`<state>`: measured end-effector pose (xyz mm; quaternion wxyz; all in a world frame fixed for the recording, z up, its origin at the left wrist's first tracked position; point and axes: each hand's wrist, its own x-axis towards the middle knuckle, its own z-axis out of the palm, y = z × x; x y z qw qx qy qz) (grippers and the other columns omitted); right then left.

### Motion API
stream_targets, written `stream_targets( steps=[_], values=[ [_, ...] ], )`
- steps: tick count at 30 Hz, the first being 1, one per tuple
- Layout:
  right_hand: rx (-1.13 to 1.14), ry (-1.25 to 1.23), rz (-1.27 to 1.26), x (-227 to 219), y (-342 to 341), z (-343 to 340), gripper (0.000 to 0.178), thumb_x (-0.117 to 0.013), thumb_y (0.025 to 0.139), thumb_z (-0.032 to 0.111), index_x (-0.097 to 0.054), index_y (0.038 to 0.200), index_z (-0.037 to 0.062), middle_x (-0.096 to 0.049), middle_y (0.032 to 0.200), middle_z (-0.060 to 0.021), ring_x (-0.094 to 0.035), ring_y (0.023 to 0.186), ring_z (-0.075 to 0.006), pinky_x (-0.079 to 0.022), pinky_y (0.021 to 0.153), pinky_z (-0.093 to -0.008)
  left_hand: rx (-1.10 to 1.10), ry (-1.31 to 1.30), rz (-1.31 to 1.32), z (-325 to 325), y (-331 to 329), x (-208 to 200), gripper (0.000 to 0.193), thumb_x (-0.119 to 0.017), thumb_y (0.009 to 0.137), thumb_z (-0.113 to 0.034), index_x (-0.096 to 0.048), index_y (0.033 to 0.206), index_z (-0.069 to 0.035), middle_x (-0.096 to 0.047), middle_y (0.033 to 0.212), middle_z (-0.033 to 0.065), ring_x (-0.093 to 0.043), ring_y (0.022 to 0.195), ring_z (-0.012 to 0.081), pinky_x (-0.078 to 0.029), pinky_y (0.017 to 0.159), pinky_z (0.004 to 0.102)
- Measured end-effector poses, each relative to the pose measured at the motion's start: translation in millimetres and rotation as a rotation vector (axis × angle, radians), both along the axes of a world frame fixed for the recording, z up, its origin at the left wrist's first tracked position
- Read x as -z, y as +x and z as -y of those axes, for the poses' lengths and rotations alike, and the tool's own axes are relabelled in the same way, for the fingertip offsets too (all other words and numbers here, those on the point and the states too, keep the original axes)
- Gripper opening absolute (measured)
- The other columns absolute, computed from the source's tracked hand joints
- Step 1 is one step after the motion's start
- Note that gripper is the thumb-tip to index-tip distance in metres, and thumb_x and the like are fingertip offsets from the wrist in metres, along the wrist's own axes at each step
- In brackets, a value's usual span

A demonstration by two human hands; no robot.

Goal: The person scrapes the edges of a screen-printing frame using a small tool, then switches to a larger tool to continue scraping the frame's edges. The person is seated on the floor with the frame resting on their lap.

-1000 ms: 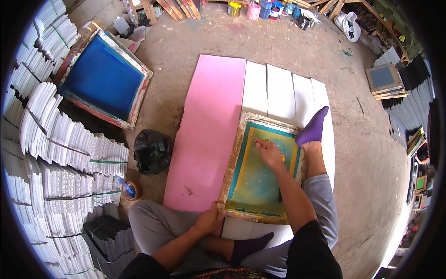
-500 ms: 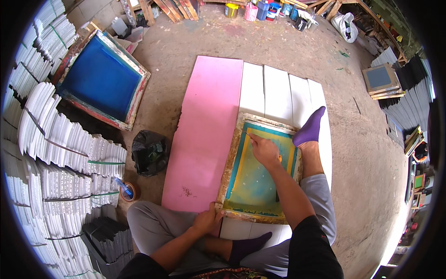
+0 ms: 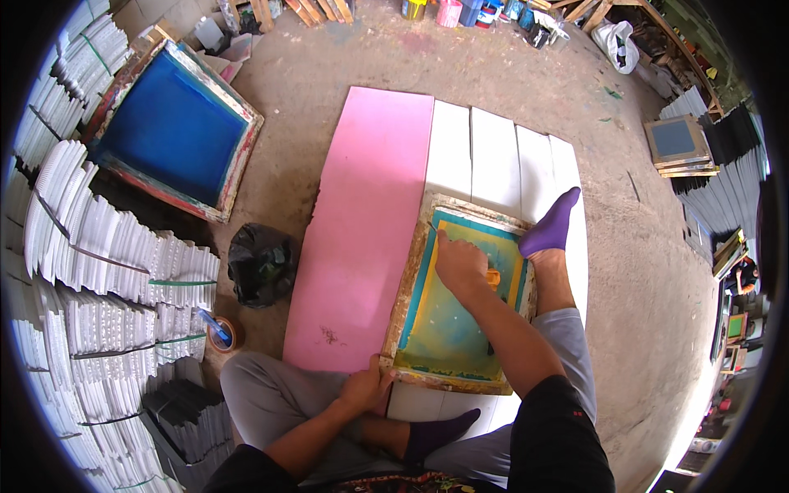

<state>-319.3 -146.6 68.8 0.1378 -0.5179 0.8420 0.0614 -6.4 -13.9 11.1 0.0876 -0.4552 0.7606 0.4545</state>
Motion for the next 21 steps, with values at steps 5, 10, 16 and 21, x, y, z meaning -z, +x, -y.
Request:
stream_targets(
  steps=[5, 10, 16, 21],
  values=[
    [0.007, -0.147, 0.275, 2.8, -29.3, -8.7, 0.037, -0.05, 0.102, 0.026, -0.064, 0.136, 0.027, -0.075, 0.106, -0.0161, -0.071, 0.094, -0.0417, -0.058, 0.081, -0.0515, 0.002, -0.003, -0.01, 2.1, 1.3, -2.8, 0.06, -0.045, 0.105, -0.052, -0.039, 0.133, 0.001, -0.068, 0.079, 0.031, -0.068, 0.075, 0.0514, -0.053, 0.065, 0.0612],
    [0.051, -0.404, 0.557, 48.5, -52.1, -19.4, 0.033, -0.054, 0.103, 0.028, -0.067, 0.133, 0.0268, -0.075, 0.099, -0.0175, -0.071, 0.091, -0.0417, -0.057, 0.078, -0.0509, 0.015, -0.023, -0.008, 3.0, -3.7, -4.4, 0.06, -0.047, 0.105, -0.052, -0.039, 0.132, 0.002, -0.068, 0.075, 0.03, -0.068, 0.072, 0.0509, -0.052, 0.062, 0.0611],
    [0.067, -0.325, 0.507, 43.1, -42.3, -19.3, 0.038, -0.062, 0.103, 0.029, -0.064, 0.139, 0.0166, -0.073, 0.088, -0.0077, -0.067, 0.072, -0.0254, -0.054, 0.068, -0.0405, 0.007, -0.013, 0.011, 2.7, 3.6, -1.4, 0.061, -0.047, 0.105, -0.052, -0.038, 0.132, 0.002, -0.068, 0.076, 0.03, -0.068, 0.073, 0.0513, -0.052, 0.064, 0.061],
    [0.14, -0.428, 0.66, 60.6, -53.2, -22.0, 0.04, -0.062, 0.104, 0.032, -0.064, 0.14, 0.0175, -0.067, 0.075, -0.0037, -0.061, 0.06, -0.0186, -0.05, 0.06, -0.036, 0.01, 0.008, 0.007, 3.3, 0.0, -1.3, 0.062, -0.046, 0.105, -0.053, -0.038, 0.132, 0.002, -0.068, 0.078, 0.0309, -0.068, 0.075, 0.0516, -0.053, 0.066, 0.0609]
  ],
)
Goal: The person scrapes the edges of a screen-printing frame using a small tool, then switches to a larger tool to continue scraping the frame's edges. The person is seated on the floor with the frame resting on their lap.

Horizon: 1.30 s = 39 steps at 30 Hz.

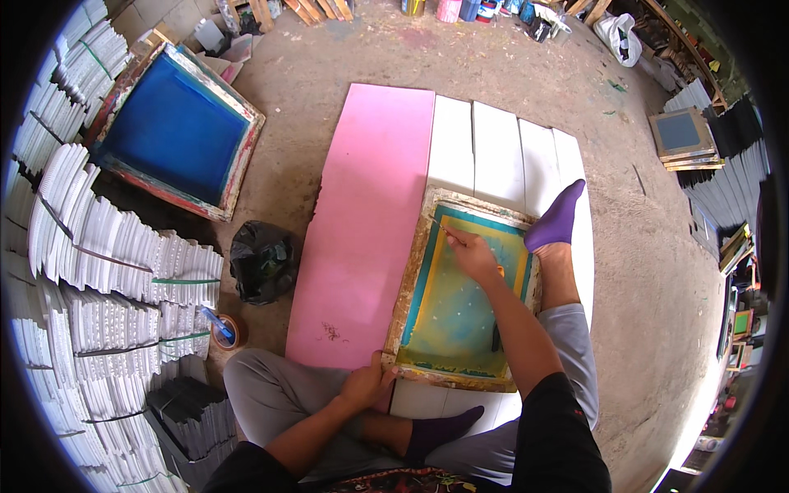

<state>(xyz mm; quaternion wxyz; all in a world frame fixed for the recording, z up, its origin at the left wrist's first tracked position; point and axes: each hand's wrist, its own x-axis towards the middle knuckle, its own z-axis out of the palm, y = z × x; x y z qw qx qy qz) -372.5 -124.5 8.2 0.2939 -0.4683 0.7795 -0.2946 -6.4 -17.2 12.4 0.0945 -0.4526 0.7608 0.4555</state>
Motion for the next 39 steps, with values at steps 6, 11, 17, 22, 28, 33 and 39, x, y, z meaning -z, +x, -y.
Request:
stream_targets(
  steps=[6, 11, 17, 22, 28, 33, 39],
  values=[
    [0.037, -0.037, 0.158, 7.7, 2.3, 5.2, 0.038, -0.062, 0.104, 0.033, -0.067, 0.138, 0.016, -0.057, 0.069, 0.0015, -0.051, 0.055, -0.0122, -0.043, 0.053, -0.0306, 0.002, -0.028, -0.006, -2.9, 4.3, 10.8, 0.062, -0.045, 0.105, -0.054, -0.037, 0.132, 0.001, -0.068, 0.076, 0.0307, -0.068, 0.073, 0.0515, -0.052, 0.064, 0.0609],
    [0.102, 0.055, 0.391, -4.0, 1.0, 16.5, 0.037, -0.057, 0.107, 0.033, -0.068, 0.136, 0.0131, -0.054, 0.068, 0.0043, -0.043, 0.052, -0.0077, -0.035, 0.048, -0.0265, 0.003, -0.04, -0.034, -3.0, 4.0, 10.3, 0.06, -0.044, 0.105, -0.053, -0.037, 0.13, 0.002, -0.067, 0.073, 0.0299, -0.068, 0.07, 0.0517, -0.052, 0.062, 0.0611],
    [0.162, 0.252, 0.723, -37.7, -2.6, 10.6, 0.037, -0.055, 0.108, 0.033, -0.068, 0.136, 0.0118, -0.054, 0.071, 0.0014, -0.041, 0.052, -0.0065, -0.036, 0.048, -0.0251, 0.006, -0.004, -0.024, 1.2, 1.3, -1.4, 0.059, -0.044, 0.106, -0.052, -0.037, 0.129, 0.002, -0.068, 0.076, 0.0315, -0.068, 0.074, 0.0521, -0.053, 0.065, 0.061],
    [-0.023, 0.014, 0.057, -22.5, -6.4, 0.7, 0.038, -0.058, 0.104, 0.035, -0.066, 0.137, 0.0191, -0.072, 0.102, -0.0109, -0.067, 0.087, -0.0276, -0.052, 0.078, -0.0399, 0.009, 0.016, -0.003, 0.2, 1.4, 0.9, 0.061, -0.044, 0.105, -0.053, -0.037, 0.129, 0.002, -0.068, 0.078, 0.032, -0.068, 0.076, 0.0526, -0.053, 0.066, 0.0615],
    [-0.026, 0.15, -0.316, -52.5, 9.8, 9.0, 0.036, -0.055, 0.102, 0.037, -0.065, 0.136, 0.0316, -0.075, 0.105, -0.0154, -0.071, 0.1, -0.0382, -0.056, 0.086, -0.0505, 0.011, 0.0, -0.011, -0.3, 1.8, 2.1, 0.062, -0.044, 0.106, -0.052, -0.037, 0.13, 0.004, -0.068, 0.076, 0.0313, -0.068, 0.074, 0.0519, -0.053, 0.065, 0.0615],
    [-0.144, 0.25, -0.537, -61.2, 10.8, 17.0, 0.037, -0.052, 0.103, 0.033, -0.06, 0.14, 0.0314, -0.074, 0.098, -0.0186, -0.072, 0.093, -0.0384, -0.057, 0.08, -0.0523, 0.024, -0.026, -0.008, -0.8, 1.9, 4.9, 0.062, -0.044, 0.105, -0.053, -0.037, 0.131, 0.004, -0.068, 0.074, 0.0305, -0.068, 0.072, 0.0511, -0.053, 0.063, 0.0613],
    [-0.199, 0.371, -0.609, -75.2, 19.4, 26.8, 0.04, -0.05, 0.103, 0.028, -0.057, 0.142, 0.0291, -0.074, 0.103, -0.0175, -0.073, 0.095, -0.0369, -0.059, 0.077, -0.0518, 0.01, -0.049, -0.035, -2.3, 2.8, 6.9, 0.06, -0.045, 0.105, -0.052, -0.038, 0.131, 0.002, -0.067, 0.073, 0.0301, -0.068, 0.069, 0.0512, -0.052, 0.061, 0.0611]
  ],
)
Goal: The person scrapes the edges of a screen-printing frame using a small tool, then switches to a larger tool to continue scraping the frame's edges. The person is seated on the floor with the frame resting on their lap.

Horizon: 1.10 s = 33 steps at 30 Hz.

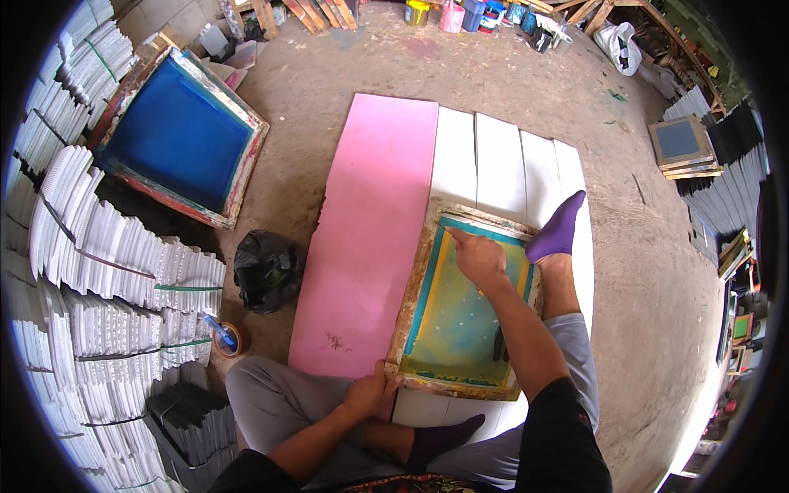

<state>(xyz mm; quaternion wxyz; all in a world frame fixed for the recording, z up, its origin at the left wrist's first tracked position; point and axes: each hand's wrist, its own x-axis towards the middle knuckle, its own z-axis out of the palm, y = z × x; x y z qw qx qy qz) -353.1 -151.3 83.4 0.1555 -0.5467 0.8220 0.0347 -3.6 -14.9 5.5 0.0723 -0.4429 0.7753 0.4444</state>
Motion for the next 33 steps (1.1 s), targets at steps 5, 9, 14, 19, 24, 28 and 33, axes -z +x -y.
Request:
stream_targets(
  steps=[5, 9, 14, 19, 24, 28, 33],
  values=[
    [-0.069, 0.032, -0.099, -0.6, 5.6, 5.1, 0.047, -0.05, 0.1, 0.019, -0.055, 0.146, 0.0274, -0.075, 0.095, -0.016, -0.075, 0.087, -0.035, -0.059, 0.067, -0.0523, -0.013, 0.008, -0.002, -2.0, -1.0, -0.5, 0.057, -0.047, 0.105, -0.05, -0.04, 0.13, 0.001, -0.067, 0.074, 0.0296, -0.068, 0.068, 0.0507, -0.052, 0.059, 0.0603],
    [-0.087, 0.135, -0.165, -0.2, 15.6, 13.9, 0.053, -0.05, 0.098, 0.015, -0.051, 0.15, 0.026, -0.075, 0.099, -0.0157, -0.075, 0.092, -0.0341, -0.06, 0.069, -0.0526, -0.022, 0.015, 0.005, -0.8, -3.2, -5.6, 0.057, -0.048, 0.105, -0.05, -0.04, 0.129, 0.001, -0.067, 0.074, 0.0291, -0.068, 0.068, 0.0501, -0.053, 0.059, 0.0598],
    [-0.018, 0.045, 0.053, -6.7, 5.7, 9.9, 0.043, -0.049, 0.102, 0.022, -0.058, 0.144, 0.0261, -0.075, 0.102, -0.0181, -0.073, 0.095, -0.039, -0.059, 0.079, -0.0515, -0.031, 0.016, -0.002, -0.7, 0.3, -5.2, 0.057, -0.048, 0.105, -0.05, -0.041, 0.128, 0.001, -0.067, 0.075, 0.0295, -0.068, 0.07, 0.0499, -0.053, 0.06, 0.0597],
    [0.051, -0.133, 0.346, 11.7, -14.9, 0.0, 0.039, -0.049, 0.104, 0.028, -0.063, 0.139, 0.0208, -0.073, 0.119, -0.0166, -0.07, 0.106, -0.0379, -0.055, 0.093, -0.0483, -0.027, 0.011, -0.011, -0.2, -0.7, -4.5, 0.058, -0.046, 0.105, -0.052, -0.041, 0.127, 0.002, -0.067, 0.075, 0.0298, -0.068, 0.072, 0.0506, -0.053, 0.061, 0.0599],
    [0.113, -0.374, 0.657, 78.8, -37.1, -10.6, 0.039, -0.054, 0.103, 0.032, -0.063, 0.14, 0.0238, -0.072, 0.119, -0.0191, -0.068, 0.11, -0.0392, -0.053, 0.096, -0.0471, -0.007, 0.021, -0.001, 2.3, -2.5, -3.7, 0.059, -0.044, 0.105, -0.053, -0.04, 0.128, 0.002, -0.068, 0.075, 0.0302, -0.068, 0.072, 0.051, -0.053, 0.062, 0.0602],
    [0.081, -0.187, 0.319, 31.5, -9.0, -9.9, 0.038, -0.06, 0.103, 0.028, -0.064, 0.14, 0.0201, -0.074, 0.11, -0.0189, -0.071, 0.096, -0.0298, -0.054, 0.087, -0.0402, -0.017, 0.029, 0.006, 0.3, 3.3, -4.8, 0.061, -0.045, 0.105, -0.053, -0.038, 0.13, 0.002, -0.068, 0.075, 0.0303, -0.068, 0.072, 0.0509, -0.052, 0.063, 0.0607],
    [0.194, -0.45, 0.674, 89.7, -30.8, -16.4, 0.039, -0.061, 0.103, 0.029, -0.064, 0.141, 0.0219, -0.074, 0.103, -0.0196, -0.071, 0.089, -0.0294, -0.054, 0.08, -0.0431, -0.006, 0.042, 0.01, -1.2, -0.4, 1.8, 0.062, -0.044, 0.105, -0.054, -0.037, 0.132, 0.002, -0.068, 0.076, 0.0308, -0.068, 0.074, 0.0517, -0.052, 0.064, 0.0614]
  ],
)
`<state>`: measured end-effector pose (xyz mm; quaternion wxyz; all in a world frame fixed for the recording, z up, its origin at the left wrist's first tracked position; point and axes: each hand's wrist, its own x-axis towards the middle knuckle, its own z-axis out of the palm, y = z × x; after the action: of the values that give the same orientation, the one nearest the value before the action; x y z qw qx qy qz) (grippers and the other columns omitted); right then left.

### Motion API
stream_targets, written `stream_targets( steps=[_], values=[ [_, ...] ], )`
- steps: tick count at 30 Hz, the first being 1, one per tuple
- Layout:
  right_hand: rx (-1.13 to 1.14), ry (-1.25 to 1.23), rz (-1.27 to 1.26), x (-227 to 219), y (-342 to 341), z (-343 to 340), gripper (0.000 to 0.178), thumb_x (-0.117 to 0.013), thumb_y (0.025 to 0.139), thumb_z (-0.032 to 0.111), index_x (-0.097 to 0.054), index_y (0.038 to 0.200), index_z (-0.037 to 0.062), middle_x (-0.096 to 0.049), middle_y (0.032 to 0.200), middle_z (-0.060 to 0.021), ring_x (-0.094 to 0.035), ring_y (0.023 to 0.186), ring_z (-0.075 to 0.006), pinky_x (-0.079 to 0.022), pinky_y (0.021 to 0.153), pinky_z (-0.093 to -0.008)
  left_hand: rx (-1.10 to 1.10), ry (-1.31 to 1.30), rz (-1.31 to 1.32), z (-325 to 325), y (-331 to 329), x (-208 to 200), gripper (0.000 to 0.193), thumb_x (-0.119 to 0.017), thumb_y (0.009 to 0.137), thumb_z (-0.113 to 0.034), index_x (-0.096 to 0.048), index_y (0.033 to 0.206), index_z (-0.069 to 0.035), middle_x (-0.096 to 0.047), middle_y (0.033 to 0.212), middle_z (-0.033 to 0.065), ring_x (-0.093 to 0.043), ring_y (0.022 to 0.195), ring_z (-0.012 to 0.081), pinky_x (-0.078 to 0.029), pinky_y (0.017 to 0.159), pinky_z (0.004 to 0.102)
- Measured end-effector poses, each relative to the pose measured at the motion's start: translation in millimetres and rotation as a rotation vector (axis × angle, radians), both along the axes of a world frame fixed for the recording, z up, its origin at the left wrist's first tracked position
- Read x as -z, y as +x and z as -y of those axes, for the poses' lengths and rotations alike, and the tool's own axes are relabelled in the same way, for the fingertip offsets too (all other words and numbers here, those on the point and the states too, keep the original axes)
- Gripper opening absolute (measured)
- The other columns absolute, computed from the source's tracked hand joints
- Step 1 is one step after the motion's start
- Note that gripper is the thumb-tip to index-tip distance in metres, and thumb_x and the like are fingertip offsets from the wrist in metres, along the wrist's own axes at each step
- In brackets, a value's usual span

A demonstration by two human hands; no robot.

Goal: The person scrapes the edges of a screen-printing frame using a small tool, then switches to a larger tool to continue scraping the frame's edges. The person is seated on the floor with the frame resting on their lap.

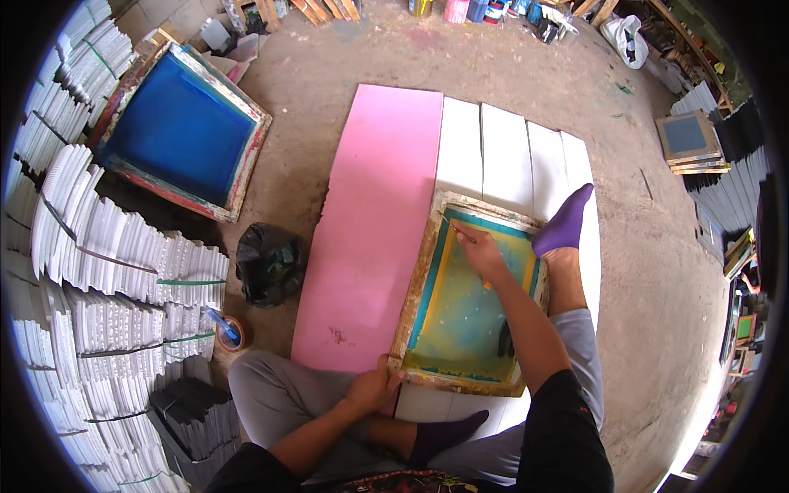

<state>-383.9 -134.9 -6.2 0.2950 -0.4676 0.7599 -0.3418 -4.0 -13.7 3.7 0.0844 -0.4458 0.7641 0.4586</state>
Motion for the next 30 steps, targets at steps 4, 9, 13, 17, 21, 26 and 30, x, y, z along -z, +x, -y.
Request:
stream_targets(
  steps=[4, 9, 13, 17, 21, 26, 30],
  values=[
    [0.112, 0.268, 0.401, -34.8, 10.4, 8.0, 0.041, -0.06, 0.103, 0.032, -0.063, 0.141, 0.0163, -0.074, 0.107, -0.0163, -0.07, 0.092, -0.0293, -0.055, 0.082, -0.0394, 0.0, 0.014, 0.041, 3.5, -0.1, -11.4, 0.062, -0.044, 0.105, -0.053, -0.038, 0.132, 0.002, -0.068, 0.078, 0.0314, -0.068, 0.076, 0.0526, -0.052, 0.066, 0.0618],
    [0.018, 0.055, 0.076, -13.2, -0.1, 6.6, 0.039, -0.058, 0.107, 0.034, -0.065, 0.142, 0.0182, -0.045, 0.07, 0.0059, -0.041, 0.056, -0.0056, -0.028, 0.045, -0.0238, 0.004, 0.024, 0.03, 6.1, -3.9, -11.8, 0.061, -0.044, 0.105, -0.053, -0.037, 0.131, 0.002, -0.068, 0.08, 0.0322, -0.068, 0.077, 0.0532, -0.052, 0.068, 0.0623],
    [0.188, 0.409, 0.736, -52.1, -0.8, 16.3, 0.044, -0.061, 0.104, 0.036, -0.063, 0.142, 0.0132, -0.06, 0.081, -0.0011, -0.049, 0.06, -0.0097, -0.043, 0.058, -0.0281, 0.005, 0.042, 0.042, 6.7, -2.9, -14.1, 0.061, -0.043, 0.105, -0.053, -0.037, 0.13, 0.002, -0.068, 0.081, 0.0324, -0.068, 0.078, 0.0529, -0.052, 0.068, 0.0619],
    [-0.035, 0.267, 0.238, -34.4, -10.5, 6.9, 0.046, -0.062, 0.101, 0.035, -0.06, 0.143, 0.0148, -0.074, 0.101, -0.0096, -0.066, 0.076, -0.0212, -0.055, 0.079, -0.0378, 0.019, 0.037, 0.039, 5.4, -2.2, -7.5, 0.06, -0.044, 0.105, -0.053, -0.038, 0.129, 0.002, -0.069, 0.082, 0.0325, -0.068, 0.079, 0.0526, -0.053, 0.069, 0.0612],
    [-0.055, 0.048, -0.218, -34.7, -2.2, -4.5, 0.041, -0.058, 0.102, 0.036, -0.063, 0.14, 0.0232, -0.075, 0.109, -0.0157, -0.072, 0.095, -0.0349, -0.056, 0.086, -0.0457, -0.008, 0.02, -0.007, 2.5, -2.9, -6.1, 0.06, -0.044, 0.105, -0.053, -0.039, 0.128, 0.002, -0.069, 0.081, 0.0317, -0.068, 0.078, 0.0527, -0.053, 0.07, 0.0611],
    [-0.001, 0.202, -0.392, -59.9, 16.9, 11.1, 0.035, -0.055, 0.103, 0.038, -0.068, 0.133, 0.0275, -0.075, 0.104, -0.0169, -0.071, 0.098, -0.0397, -0.056, 0.087, -0.0504, -0.008, -0.023, -0.02, 2.2, -0.6, -3.7, 0.059, -0.045, 0.105, -0.052, -0.04, 0.128, 0.001, -0.068, 0.077, 0.0306, -0.068, 0.074, 0.0521, -0.053, 0.065, 0.0609],
    [-0.07, 0.314, -0.466, -70.8, 18.1, 17.9, 0.036, -0.051, 0.103, 0.033, -0.062, 0.138, 0.0281, -0.074, 0.107, -0.0183, -0.07, 0.1, -0.0405, -0.056, 0.087, -0.0536, 0.01, -0.046, -0.007, 2.2, -0.7, -3.1, 0.059, -0.046, 0.105, -0.052, -0.04, 0.128, 0.002, -0.068, 0.074, 0.0295, -0.068, 0.07, 0.0509, -0.053, 0.061, 0.06]
  ],
)
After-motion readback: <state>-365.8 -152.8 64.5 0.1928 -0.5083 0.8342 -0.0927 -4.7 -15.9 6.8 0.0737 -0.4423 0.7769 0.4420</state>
